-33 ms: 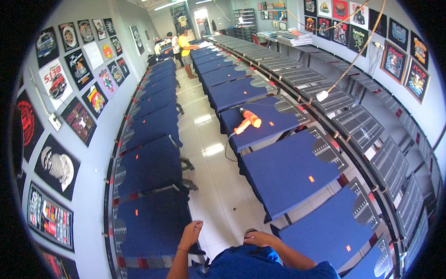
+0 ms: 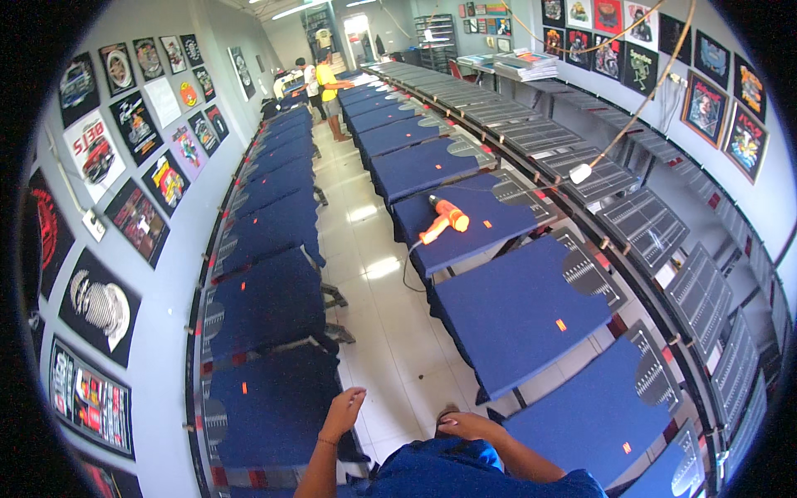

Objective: The person places navy blue shirts onto printing boards, smooths them by hand, and uses a heat gun to dry the printed designs.

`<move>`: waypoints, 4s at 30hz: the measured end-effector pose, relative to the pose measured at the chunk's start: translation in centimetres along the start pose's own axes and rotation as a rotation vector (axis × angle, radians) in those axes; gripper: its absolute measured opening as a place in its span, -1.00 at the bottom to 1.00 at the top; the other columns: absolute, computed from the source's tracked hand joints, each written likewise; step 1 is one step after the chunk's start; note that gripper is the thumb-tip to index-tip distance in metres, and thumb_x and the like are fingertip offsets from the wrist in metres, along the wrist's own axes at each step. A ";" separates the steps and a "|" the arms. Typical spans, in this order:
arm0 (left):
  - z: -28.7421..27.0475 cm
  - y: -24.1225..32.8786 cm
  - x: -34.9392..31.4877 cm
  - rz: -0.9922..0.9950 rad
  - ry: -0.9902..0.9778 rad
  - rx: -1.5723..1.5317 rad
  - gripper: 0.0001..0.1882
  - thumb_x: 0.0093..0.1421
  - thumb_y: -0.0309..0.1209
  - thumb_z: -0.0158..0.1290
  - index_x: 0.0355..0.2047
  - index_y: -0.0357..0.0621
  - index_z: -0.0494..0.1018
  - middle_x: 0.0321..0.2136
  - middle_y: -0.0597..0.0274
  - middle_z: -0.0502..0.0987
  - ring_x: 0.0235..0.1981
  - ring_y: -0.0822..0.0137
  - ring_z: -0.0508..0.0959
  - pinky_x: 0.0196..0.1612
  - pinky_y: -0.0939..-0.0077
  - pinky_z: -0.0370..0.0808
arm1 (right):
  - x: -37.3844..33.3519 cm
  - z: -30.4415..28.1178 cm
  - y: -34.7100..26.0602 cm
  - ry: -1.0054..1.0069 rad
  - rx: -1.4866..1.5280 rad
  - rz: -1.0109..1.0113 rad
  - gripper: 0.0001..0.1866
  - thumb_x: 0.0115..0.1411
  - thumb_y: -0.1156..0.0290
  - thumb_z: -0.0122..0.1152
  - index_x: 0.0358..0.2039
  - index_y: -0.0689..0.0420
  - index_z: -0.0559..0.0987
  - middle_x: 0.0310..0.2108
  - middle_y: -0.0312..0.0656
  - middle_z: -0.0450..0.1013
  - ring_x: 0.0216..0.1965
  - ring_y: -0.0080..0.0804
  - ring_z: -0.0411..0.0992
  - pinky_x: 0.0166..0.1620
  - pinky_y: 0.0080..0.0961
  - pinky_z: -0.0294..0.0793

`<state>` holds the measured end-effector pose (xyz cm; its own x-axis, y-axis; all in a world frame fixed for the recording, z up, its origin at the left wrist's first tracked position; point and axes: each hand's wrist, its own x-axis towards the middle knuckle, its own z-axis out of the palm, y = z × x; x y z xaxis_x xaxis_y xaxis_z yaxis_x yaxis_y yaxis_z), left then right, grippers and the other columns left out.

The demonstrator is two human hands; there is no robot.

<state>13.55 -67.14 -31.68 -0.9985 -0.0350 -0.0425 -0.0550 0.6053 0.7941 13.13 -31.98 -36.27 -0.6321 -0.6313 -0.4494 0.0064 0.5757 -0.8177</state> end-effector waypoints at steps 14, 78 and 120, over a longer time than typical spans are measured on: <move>-4.1 -9.9 34.2 -0.224 -0.196 -0.140 -0.66 0.41 -0.24 -0.01 -0.03 -0.25 0.55 -0.20 0.08 0.66 -0.18 0.29 0.65 -0.08 0.43 0.56 | 41.9 -33.1 -1.6 0.924 0.560 0.136 -0.46 0.30 0.15 0.19 0.14 0.29 0.46 -0.07 -0.12 0.53 -0.07 -0.34 0.48 -0.02 -0.39 0.47; -20.5 2.6 121.0 0.496 0.104 0.197 -0.68 0.45 -0.21 -0.17 -0.21 -0.21 0.44 -0.47 0.37 0.28 -0.45 0.46 0.27 -0.37 0.52 0.31 | 42.0 -47.7 -16.9 1.367 1.426 -0.159 -0.37 0.41 0.15 0.11 0.38 0.07 0.19 -0.26 -0.26 0.43 -0.45 -0.57 0.44 -0.28 -0.50 0.57; 5.5 -10.7 116.6 0.224 0.202 0.575 -0.23 0.41 -0.11 -0.15 0.42 -0.41 -0.08 0.42 -0.26 -0.01 0.45 -0.11 -0.01 0.45 -0.01 -0.09 | 40.5 -54.8 -14.8 1.756 1.005 0.779 -0.76 0.28 0.27 0.16 -0.24 0.20 0.51 -0.50 -0.33 0.43 -0.57 -0.65 0.40 -0.52 -0.63 0.43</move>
<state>-102.33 -73.35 -48.51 -0.9689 0.0263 0.2460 0.1059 0.9427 0.3164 -55.07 -37.59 -22.60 -0.1688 0.8645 -0.4735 0.4695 -0.3519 -0.8098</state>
